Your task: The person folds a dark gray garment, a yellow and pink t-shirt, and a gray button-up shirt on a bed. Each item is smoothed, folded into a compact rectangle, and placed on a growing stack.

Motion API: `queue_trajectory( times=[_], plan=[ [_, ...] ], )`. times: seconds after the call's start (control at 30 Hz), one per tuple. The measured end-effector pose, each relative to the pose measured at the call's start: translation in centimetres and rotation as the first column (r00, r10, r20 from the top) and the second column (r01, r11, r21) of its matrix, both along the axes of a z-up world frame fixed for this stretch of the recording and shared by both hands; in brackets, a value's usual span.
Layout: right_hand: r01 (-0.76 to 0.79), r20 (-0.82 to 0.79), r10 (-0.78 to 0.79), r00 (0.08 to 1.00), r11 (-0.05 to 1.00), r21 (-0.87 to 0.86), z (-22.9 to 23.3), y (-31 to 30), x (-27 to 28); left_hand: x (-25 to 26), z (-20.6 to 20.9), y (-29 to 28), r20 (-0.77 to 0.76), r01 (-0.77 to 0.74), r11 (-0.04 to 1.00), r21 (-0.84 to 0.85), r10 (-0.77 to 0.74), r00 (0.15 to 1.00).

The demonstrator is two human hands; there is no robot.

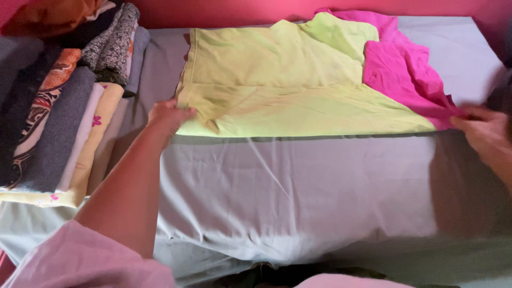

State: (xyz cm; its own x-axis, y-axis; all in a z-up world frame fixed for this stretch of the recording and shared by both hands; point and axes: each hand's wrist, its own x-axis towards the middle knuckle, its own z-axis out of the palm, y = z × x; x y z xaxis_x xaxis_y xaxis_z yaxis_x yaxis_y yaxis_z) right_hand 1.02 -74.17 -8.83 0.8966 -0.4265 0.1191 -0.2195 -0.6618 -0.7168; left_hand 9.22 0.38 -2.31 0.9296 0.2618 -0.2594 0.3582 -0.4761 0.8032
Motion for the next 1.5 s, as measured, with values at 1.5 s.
queue_trajectory(
  times=[1.5],
  plan=[
    [0.443,-0.573,-0.053,0.818,0.692,0.57,3.4,1.8,-12.0,-6.8,-1.0,-45.8,0.315,0.597,0.604,0.528,-0.792,0.522]
  ],
)
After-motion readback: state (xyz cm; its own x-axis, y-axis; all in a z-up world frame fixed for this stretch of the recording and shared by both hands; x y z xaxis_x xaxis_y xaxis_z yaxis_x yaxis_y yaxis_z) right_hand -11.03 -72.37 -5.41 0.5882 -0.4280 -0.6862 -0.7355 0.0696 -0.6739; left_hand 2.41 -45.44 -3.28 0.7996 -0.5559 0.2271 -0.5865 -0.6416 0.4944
